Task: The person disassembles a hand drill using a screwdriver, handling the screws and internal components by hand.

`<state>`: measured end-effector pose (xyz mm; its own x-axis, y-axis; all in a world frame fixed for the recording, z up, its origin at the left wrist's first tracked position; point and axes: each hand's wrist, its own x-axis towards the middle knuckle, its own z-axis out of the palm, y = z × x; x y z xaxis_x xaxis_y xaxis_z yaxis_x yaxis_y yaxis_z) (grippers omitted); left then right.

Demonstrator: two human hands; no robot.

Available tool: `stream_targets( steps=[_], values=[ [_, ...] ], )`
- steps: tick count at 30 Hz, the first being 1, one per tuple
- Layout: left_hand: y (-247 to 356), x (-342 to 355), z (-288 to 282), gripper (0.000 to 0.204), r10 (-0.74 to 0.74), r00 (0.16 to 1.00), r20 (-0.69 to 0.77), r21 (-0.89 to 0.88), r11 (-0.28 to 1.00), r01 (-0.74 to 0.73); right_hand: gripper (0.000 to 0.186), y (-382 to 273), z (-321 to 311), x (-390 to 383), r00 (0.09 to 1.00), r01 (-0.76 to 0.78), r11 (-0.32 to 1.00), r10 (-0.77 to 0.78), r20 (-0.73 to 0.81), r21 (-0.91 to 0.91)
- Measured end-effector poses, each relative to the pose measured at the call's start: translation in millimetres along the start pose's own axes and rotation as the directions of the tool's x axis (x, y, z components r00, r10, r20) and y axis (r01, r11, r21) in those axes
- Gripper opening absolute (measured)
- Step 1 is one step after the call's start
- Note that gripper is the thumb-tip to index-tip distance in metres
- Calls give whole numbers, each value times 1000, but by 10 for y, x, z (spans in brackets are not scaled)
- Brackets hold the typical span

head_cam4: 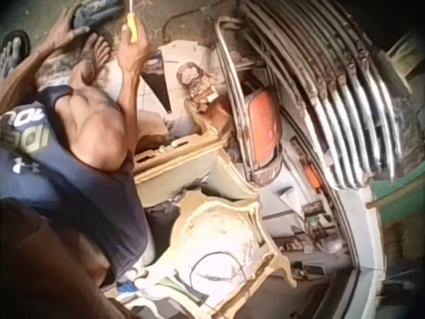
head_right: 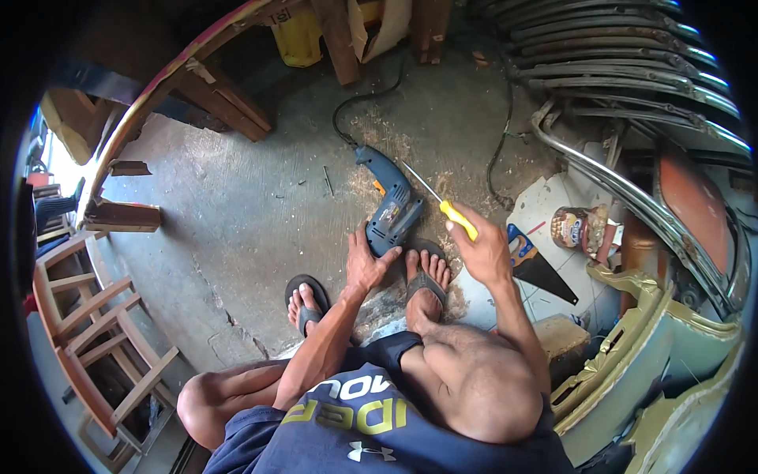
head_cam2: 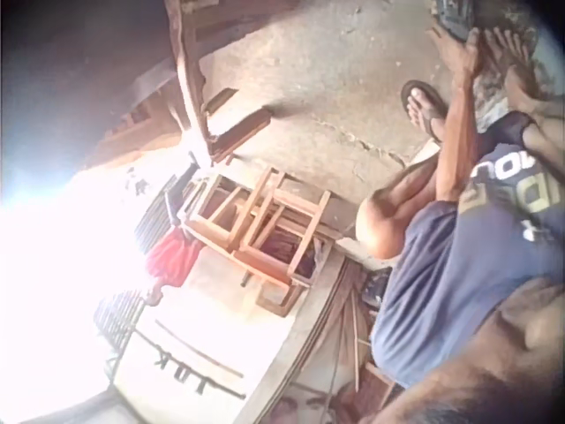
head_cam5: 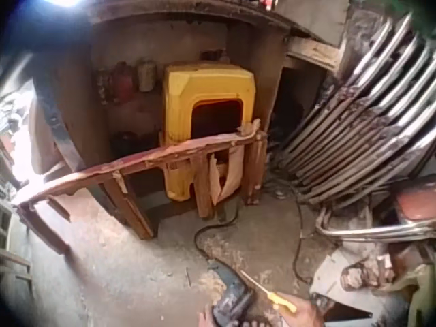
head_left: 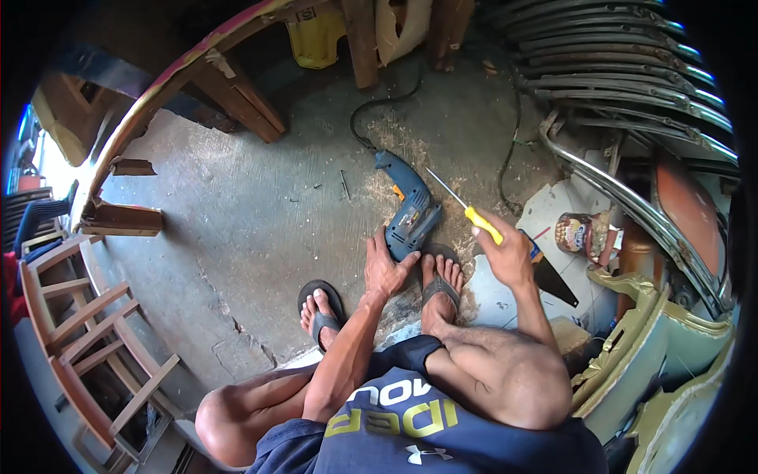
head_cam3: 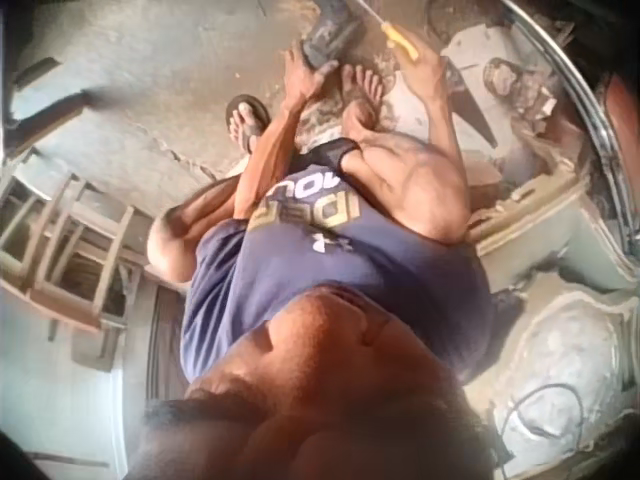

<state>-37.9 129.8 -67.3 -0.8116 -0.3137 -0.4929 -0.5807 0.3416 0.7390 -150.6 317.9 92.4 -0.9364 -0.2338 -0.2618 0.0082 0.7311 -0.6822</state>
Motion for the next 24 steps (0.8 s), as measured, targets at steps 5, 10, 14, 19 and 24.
stream_targets(
  steps=[5, 10, 14, 19, 24],
  values=[
    [10, 40, -35, 103, 2, 1000, 17, 18, 1000, -2, 42, 617, 204, -224, 964, -264, 945, 261, 40, 194],
    [-1, 57, -43, 101, 36, 999, 33, 32, 999, -37, 41, 621, 117, -112, 973, -214, 961, 195, 121, 174],
    [-33, 98, -9, 106, 23, 998, 63, 14, 1000, -24, 39, 585, 78, 2, 985, -127, 988, 116, 127, 84],
    [138, 37, 68, 120, 57, 997, 60, 135, 989, -65, 40, 547, 122, -45, 988, -118, 972, 95, 121, 202],
    [41, 117, -22, 116, 78, 996, 37, 153, 985, -82, 34, 523, 138, -182, 969, -206, 941, 159, 188, 269]
  ],
)
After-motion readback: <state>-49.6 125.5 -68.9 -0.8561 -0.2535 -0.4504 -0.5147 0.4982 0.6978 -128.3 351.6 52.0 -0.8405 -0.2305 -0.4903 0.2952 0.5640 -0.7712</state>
